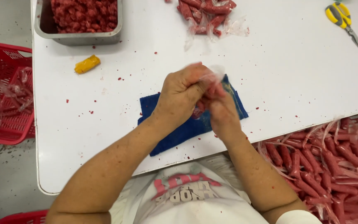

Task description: Tying pre-filled sausage casings into individual links by hand on a production table.

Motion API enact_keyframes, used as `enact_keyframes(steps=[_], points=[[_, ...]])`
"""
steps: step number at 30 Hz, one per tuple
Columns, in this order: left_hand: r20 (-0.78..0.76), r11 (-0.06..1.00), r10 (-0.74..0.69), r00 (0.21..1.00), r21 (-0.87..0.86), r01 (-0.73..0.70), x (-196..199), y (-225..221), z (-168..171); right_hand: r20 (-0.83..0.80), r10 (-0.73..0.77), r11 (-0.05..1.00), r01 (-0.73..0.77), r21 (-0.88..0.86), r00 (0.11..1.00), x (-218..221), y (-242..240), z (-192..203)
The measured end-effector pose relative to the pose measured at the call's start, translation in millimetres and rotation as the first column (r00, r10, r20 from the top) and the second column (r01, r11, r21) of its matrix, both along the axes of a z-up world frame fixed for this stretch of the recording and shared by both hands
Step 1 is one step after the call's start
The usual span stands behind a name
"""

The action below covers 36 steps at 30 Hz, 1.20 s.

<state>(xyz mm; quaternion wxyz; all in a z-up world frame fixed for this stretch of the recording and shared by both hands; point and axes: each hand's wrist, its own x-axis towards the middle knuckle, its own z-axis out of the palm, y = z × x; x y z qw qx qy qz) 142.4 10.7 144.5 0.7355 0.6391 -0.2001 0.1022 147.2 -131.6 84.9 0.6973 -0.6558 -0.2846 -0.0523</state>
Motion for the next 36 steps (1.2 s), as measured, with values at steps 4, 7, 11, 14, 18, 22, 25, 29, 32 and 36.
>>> enact_keyframes(steps=[4,7,11,14,18,22,25,29,32,36], points=[[0.134,0.983,0.02,0.991,0.18,-0.045,12.4,-3.5,-9.1,-0.152,0.027,0.999,-0.02,0.046,0.988,-25.0,-7.8,0.6],[0.187,0.975,0.01,0.982,0.217,-0.052,-3.2,-13.4,10.0,0.007,0.021,0.999,-0.02,-0.035,1.0,-34.9,-17.1,-23.8],[0.195,0.957,-0.084,0.977,0.29,0.025,2.5,-16.3,6.1,0.024,0.04,0.996,-0.038,-0.076,0.999,-28.2,-49.4,-67.6],[0.048,0.943,-0.201,0.979,0.28,0.18,1.0,-16.7,8.6,-0.116,0.076,0.995,-0.083,-0.053,0.99,-42.2,-47.3,-45.5],[0.061,0.925,-0.182,0.981,0.351,0.149,-13.1,-5.4,43.9,-0.174,0.073,0.994,-0.087,-0.069,0.982,-44.7,-28.0,7.4],[0.307,0.859,-0.131,0.943,0.51,-0.046,-45.3,23.0,51.3,0.114,0.2,0.898,-0.135,-0.419,0.973,-33.2,-42.6,-4.7],[0.046,0.881,-0.258,0.965,0.422,0.215,-93.2,70.3,64.3,0.368,0.243,0.798,0.031,-0.602,0.897,-34.4,-36.2,1.8],[-0.948,0.997,-0.041,0.316,-0.059,-0.048,-113.8,61.2,-83.2,0.628,0.279,0.747,0.247,-0.617,0.726,-50.0,-15.9,-38.1],[-0.87,0.868,-0.486,0.089,-0.492,-0.066,-154.3,30.2,-132.9,0.447,0.576,0.554,0.076,-0.829,0.684,-62.1,-9.1,-62.8],[-0.827,0.947,-0.188,0.531,-0.01,0.32,-154.4,34.6,-119.0,0.081,0.724,0.49,-0.428,-0.759,0.685,-50.4,-25.6,-13.5]])
